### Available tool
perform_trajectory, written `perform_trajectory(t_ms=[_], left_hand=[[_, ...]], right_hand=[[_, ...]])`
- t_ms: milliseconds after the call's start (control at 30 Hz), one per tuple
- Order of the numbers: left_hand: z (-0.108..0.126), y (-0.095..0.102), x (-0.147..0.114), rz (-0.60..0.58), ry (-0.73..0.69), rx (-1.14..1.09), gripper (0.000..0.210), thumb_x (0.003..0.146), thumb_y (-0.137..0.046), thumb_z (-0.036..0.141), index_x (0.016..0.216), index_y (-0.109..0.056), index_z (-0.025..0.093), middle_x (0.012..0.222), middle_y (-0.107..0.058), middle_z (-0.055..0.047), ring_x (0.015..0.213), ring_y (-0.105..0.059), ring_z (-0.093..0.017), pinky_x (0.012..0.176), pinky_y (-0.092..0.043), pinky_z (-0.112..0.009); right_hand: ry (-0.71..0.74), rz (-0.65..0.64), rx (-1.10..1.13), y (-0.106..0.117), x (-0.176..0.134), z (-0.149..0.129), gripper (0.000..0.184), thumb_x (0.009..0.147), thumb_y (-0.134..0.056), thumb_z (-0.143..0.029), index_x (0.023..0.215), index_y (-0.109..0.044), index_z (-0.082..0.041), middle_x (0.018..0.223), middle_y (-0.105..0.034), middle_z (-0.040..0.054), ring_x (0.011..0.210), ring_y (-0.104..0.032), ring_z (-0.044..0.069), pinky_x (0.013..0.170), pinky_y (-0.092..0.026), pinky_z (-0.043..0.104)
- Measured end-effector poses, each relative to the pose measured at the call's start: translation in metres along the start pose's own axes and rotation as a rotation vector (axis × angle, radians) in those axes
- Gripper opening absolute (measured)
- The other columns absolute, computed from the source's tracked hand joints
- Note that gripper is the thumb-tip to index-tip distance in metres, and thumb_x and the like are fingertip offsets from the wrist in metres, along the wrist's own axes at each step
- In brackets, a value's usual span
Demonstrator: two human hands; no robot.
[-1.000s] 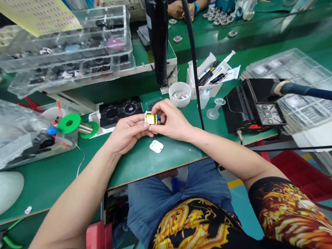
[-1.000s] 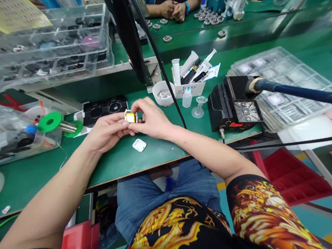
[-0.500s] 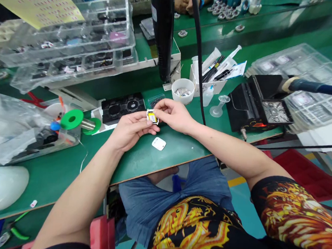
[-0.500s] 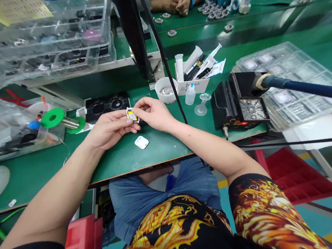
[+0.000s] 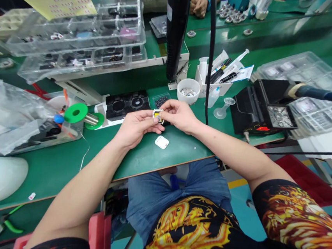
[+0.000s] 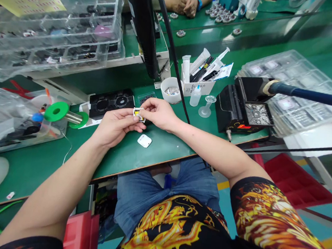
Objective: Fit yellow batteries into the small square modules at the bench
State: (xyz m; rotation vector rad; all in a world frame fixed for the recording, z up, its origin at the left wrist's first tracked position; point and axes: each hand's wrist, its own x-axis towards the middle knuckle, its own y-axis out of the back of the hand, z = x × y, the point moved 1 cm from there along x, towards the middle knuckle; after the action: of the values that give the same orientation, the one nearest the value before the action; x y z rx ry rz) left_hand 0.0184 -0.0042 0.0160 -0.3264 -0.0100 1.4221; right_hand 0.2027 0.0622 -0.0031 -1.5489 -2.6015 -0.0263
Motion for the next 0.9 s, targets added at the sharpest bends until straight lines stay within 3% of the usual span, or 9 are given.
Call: perform_trajectory(t_ms=[300, 533, 900], left_hand=[[-0.004, -0.004, -0.001, 0.040, -0.042, 0.049, 0.047, 0.079, -0.099, 0.036, 0.113, -0.082, 0.009, 0.088, -0.081, -0.014, 0.076, -0.081, -0.024, 0.072, -0.070, -0.032], [-0.006, -0.005, -0.002, 0.064, -0.079, 0.080, 0.045, 0.080, -0.098, 0.036, 0.112, -0.082, 0.009, 0.086, -0.081, -0.013, 0.075, -0.081, -0.025, 0.071, -0.070, -0.032], [0.002, -0.003, 0.001, 0.060, 0.028, -0.060, 0.037, 0.081, -0.097, 0.030, 0.107, -0.083, 0.009, 0.094, -0.081, -0.013, 0.073, -0.080, -0.022, 0.065, -0.068, -0.027]], right_hand=[[0.015, 0.013, -0.014, -0.002, 0.003, 0.005, 0.031, 0.077, -0.087, -0.037, 0.092, -0.070, -0.016, 0.083, -0.070, 0.0016, 0.073, -0.061, 0.013, 0.062, -0.049, 0.024], [0.054, 0.004, -0.055, -0.004, 0.003, 0.003, 0.018, 0.085, -0.079, -0.028, 0.093, -0.069, -0.016, 0.082, -0.068, 0.0006, 0.072, -0.060, 0.012, 0.063, -0.049, 0.024], [-0.024, 0.022, 0.023, -0.004, -0.002, -0.006, 0.027, 0.092, -0.080, -0.041, 0.097, -0.073, -0.015, 0.080, -0.071, 0.0016, 0.068, -0.058, 0.011, 0.059, -0.050, 0.022]])
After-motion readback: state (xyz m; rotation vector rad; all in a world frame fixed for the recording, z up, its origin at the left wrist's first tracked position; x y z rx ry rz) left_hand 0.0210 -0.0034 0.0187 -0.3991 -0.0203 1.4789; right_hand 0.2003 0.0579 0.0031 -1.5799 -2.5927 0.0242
